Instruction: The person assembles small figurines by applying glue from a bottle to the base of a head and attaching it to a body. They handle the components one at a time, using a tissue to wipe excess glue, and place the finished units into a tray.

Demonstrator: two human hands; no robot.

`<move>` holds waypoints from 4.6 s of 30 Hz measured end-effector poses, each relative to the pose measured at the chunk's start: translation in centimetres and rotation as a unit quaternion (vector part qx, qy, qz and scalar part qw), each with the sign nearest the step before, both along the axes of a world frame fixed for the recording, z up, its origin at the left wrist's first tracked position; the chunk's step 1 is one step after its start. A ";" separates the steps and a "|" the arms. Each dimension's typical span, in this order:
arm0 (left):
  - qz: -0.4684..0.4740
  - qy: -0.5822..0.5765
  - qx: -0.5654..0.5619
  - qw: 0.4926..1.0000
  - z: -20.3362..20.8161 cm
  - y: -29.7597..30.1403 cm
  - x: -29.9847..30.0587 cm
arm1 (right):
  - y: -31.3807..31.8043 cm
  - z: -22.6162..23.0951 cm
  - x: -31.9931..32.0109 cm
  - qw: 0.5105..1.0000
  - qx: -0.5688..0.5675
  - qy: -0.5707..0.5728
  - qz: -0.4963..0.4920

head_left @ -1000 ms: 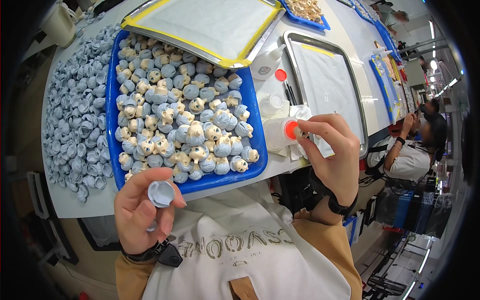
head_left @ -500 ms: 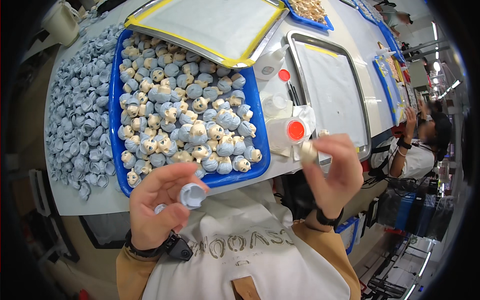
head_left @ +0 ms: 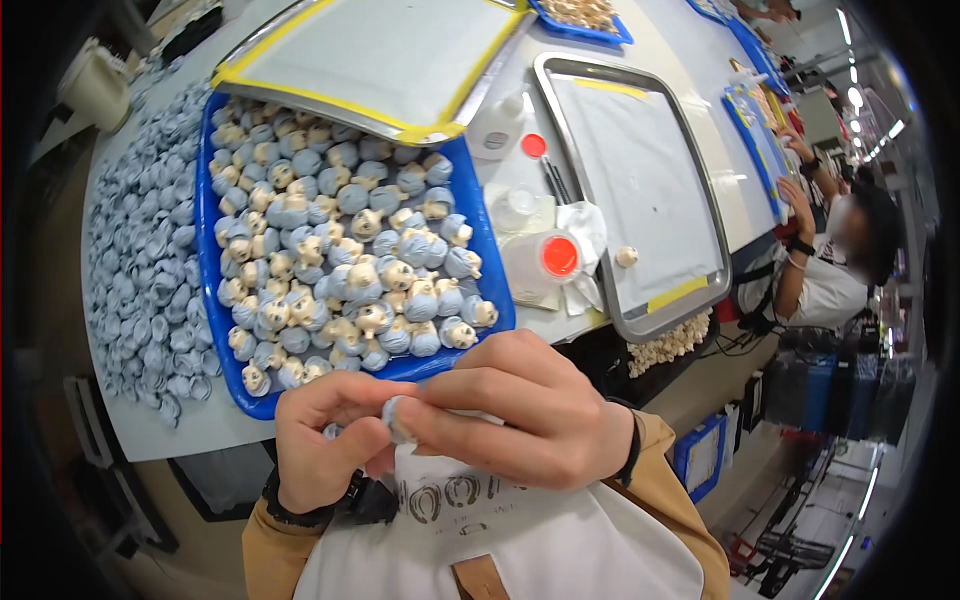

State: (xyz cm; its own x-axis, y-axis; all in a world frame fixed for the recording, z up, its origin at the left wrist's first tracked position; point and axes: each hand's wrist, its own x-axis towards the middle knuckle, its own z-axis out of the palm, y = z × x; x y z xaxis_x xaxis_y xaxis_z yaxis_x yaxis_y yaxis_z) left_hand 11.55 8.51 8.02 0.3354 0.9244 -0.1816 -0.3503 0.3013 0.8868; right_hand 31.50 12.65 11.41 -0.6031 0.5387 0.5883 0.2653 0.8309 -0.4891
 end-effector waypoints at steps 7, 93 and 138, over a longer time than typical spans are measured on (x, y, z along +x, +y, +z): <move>0.062 0.028 -0.017 0.998 1.0 0.2 1.6 | -0.6 -1.1 -1.5 0.994 0.007 -0.052 -0.094; 0.012 -0.045 0.059 0.997 -0.5 -0.1 0.5 | 2.7 -0.3 7.4 0.945 -0.063 -0.093 -0.306; -0.165 -0.069 -0.059 0.982 0.5 0.4 2.0 | -2.1 -2.7 1.2 0.994 0.043 -0.048 -0.086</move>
State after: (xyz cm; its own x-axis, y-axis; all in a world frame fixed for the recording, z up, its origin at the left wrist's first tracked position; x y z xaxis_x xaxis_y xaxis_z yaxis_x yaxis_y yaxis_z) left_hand 13.60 8.88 8.52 0.6421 0.7366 -0.2126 -0.3309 0.5164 0.7898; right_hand 32.73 10.56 8.68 -0.5618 0.5888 0.5811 0.4483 0.8070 -0.3843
